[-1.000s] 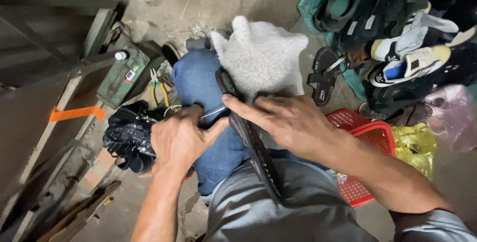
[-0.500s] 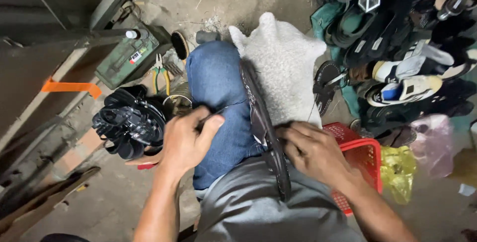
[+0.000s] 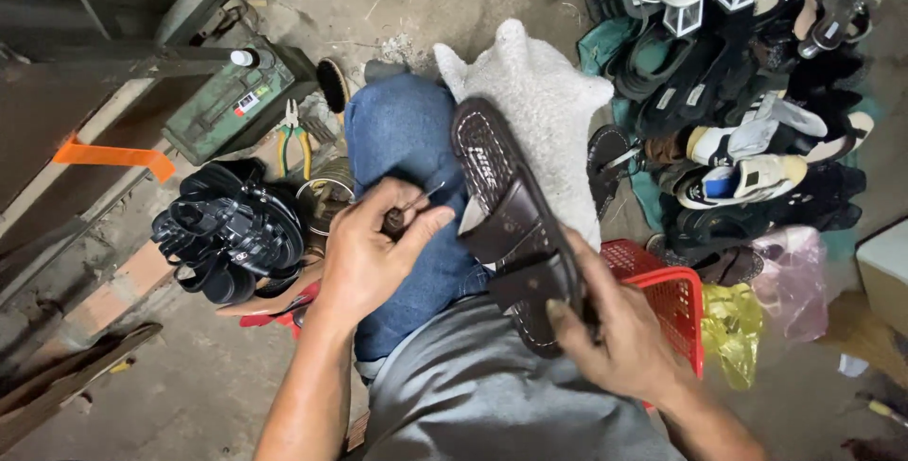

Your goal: The person sits and sews a brown Nike sandal using a needle and thread. They repeatedly push the needle through the sandal strap and pull the thread tight to secure the stitching. The sandal is held on the lap over a white cloth throughout the process.

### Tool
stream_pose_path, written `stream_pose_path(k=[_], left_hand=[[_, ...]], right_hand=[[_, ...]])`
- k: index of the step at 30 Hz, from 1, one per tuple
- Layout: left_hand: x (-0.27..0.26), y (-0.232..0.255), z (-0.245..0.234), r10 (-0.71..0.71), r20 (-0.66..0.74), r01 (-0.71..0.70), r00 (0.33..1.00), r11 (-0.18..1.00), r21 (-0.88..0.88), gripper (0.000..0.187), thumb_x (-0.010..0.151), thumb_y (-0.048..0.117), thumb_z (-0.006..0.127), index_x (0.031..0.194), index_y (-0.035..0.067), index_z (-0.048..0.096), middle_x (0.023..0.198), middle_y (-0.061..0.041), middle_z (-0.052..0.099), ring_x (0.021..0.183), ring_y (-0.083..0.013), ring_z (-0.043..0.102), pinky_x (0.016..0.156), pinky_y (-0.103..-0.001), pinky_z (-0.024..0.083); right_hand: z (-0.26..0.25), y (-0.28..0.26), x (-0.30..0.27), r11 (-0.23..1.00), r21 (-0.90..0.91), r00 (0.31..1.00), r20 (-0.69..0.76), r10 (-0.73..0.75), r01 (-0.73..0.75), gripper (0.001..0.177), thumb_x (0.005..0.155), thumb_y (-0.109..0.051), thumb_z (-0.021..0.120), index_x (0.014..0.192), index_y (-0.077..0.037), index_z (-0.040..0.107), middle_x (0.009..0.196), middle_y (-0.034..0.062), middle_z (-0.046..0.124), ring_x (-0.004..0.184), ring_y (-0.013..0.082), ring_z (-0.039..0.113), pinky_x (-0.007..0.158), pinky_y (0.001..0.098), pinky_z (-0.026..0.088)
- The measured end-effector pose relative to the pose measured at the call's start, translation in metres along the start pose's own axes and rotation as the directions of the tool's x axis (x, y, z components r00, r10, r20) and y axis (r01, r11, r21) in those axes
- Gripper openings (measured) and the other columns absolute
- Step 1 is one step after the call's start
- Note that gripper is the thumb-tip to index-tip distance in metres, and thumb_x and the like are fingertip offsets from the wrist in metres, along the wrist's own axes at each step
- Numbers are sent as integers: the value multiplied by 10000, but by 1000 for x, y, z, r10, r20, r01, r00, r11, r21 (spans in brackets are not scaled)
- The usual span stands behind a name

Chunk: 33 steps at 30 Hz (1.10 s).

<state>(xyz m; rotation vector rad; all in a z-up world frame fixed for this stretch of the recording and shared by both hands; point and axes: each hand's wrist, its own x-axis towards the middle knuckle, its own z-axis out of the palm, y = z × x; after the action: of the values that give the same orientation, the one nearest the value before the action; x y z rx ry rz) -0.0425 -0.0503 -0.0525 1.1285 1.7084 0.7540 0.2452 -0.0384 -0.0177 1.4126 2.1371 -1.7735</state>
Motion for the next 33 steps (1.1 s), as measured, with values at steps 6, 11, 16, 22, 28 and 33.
stream_pose_path(k=[6, 11, 16, 22, 28, 33], left_hand=[[11, 7, 18, 269, -34, -251, 962, 932, 262, 293, 1017, 275, 669, 1270, 133, 626, 924, -7, 593, 818, -186, 643, 758, -343, 519], [18, 4, 33, 324, -2, -293, 946, 859, 419, 177, 952, 81, 618, 1105, 143, 684, 1039, -14, 671, 773, -287, 688, 541, -492, 548], [6, 9, 25, 115, 203, -108, 972, 993, -41, 105, 986, 216, 634, 965, 114, 654, 907, 16, 676, 830, -131, 623, 779, -308, 492], [-21, 0, 50, 215, -11, -214, 977, 975, 53, 246, 989, 123, 617, 784, 144, 482, 672, 15, 497, 563, -127, 441, 541, -338, 379], [-18, 11, 42, 316, -11, -313, 949, 941, 130, 239, 1006, 135, 604, 803, 118, 480, 728, -22, 467, 617, -180, 452, 594, -358, 367], [16, 15, 33, 381, -99, -378, 919, 925, 47, 242, 1011, 218, 651, 847, 78, 542, 922, -67, 572, 776, -184, 520, 689, -323, 438]], right_hand=[[2, -3, -10, 994, -66, 971, -232, 67, -84, 713, 924, -415, 499, 1550, -103, 362, 873, -3, 785, 413, 139, 652, 416, 327, 564], [8, 1, -16, 984, -176, 956, -285, -69, 18, 687, 931, -295, 549, 1547, -51, 367, 425, -67, 494, 270, 96, 440, 312, 293, 472], [10, 0, -11, 979, -201, 959, -265, -98, 44, 673, 941, -284, 521, 1532, -11, 350, 1187, 78, 727, 383, 200, 633, 429, 369, 501], [11, 7, -6, 983, -180, 986, -151, -72, 45, 671, 981, -300, 421, 1556, 3, 256, 1069, 110, 699, 530, 289, 708, 497, 409, 519], [12, 24, -9, 991, -127, 977, -208, -55, 28, 633, 960, -278, 463, 1540, -74, 314, 993, 69, 619, 560, 233, 687, 497, 379, 609], [7, 38, -10, 993, 77, 952, -298, -66, 92, 616, 978, -283, 393, 1543, -46, 332, 836, 65, 717, 438, 110, 633, 413, 266, 717]])
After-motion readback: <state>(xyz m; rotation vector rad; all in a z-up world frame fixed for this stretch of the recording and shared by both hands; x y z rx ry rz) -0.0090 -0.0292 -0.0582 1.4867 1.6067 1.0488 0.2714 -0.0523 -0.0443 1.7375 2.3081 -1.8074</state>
